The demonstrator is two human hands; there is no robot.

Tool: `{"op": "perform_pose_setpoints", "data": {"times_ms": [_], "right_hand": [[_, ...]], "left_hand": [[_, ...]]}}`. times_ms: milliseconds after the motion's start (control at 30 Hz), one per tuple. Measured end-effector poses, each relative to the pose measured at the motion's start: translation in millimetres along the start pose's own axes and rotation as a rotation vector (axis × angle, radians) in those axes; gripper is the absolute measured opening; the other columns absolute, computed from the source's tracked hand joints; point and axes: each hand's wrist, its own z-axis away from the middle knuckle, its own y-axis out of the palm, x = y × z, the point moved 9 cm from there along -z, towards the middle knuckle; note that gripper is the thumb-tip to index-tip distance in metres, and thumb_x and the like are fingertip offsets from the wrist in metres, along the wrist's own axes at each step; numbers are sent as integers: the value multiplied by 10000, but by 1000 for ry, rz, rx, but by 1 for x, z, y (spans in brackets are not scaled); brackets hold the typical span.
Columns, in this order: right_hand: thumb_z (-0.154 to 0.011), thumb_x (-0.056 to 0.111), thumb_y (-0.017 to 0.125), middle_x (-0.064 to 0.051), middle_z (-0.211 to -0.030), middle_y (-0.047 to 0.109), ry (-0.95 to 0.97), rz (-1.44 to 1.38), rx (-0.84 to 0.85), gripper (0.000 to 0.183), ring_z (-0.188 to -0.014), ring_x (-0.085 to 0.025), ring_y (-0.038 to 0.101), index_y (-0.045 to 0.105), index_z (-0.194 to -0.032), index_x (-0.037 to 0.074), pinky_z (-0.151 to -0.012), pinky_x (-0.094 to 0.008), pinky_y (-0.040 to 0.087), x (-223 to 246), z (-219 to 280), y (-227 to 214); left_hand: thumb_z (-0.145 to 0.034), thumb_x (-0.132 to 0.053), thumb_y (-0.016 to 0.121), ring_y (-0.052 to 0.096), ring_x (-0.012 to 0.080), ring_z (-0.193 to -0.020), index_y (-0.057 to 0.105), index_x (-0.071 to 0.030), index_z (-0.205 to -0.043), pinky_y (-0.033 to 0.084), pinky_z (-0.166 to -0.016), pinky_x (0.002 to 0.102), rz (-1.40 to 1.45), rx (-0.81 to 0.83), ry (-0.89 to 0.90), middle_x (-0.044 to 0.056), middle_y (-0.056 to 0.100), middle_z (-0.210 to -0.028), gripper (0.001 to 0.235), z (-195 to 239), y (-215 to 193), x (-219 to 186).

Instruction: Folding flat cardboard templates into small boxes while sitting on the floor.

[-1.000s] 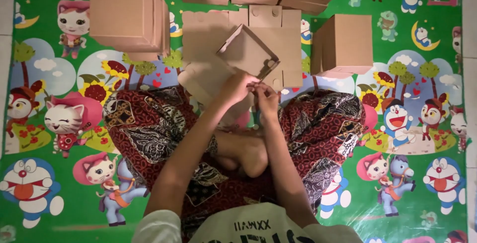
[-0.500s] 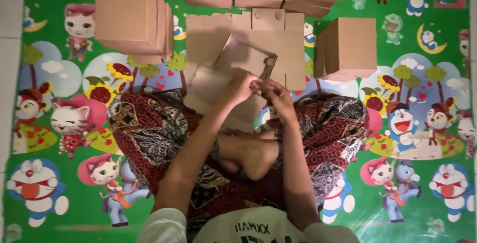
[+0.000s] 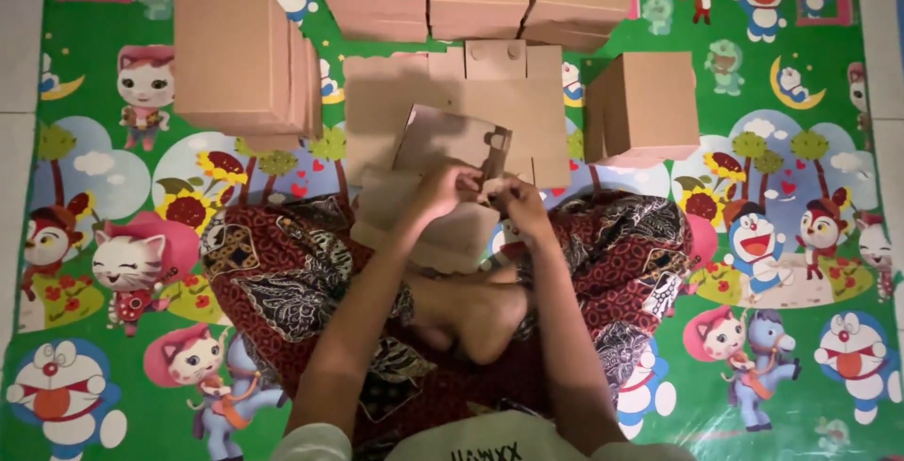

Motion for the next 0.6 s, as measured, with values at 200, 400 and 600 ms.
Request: {"op": "perform_pose_setpoints", "data": {"times_ms": [200,400,600], "right_hand": [[-817,247,803,-73,-705,688,79,-39,85,229,-580,-158,634,750,-969,83,-575,-318,520,-3,2,7],[-890,80,704,-176,-852,708,38,-240,43,166,-742,-211,676,751,-1005,-29,-667,-337,579,15,10,8],[-926,74,695,-172,-898,711,61,-267,0,123,-744,-248,756,677,-1019,-4,-670,-347,627,-7,-4,9]], "left_hand": [[-764,-60,908,745,344,-1015,680,-18,-1296,588,-912,424,109,-26,28,240,751,-1058,580,26,-22,-44],[-773,-81,916,721,380,-1079,686,25,-1262,570,-944,445,183,-42,63,312,712,-1126,551,23,-20,-39],[-845,-215,841,747,260,-1053,694,-175,-1307,576,-918,407,-133,-79,-10,98,775,-1104,486,40,-27,-68]]}}
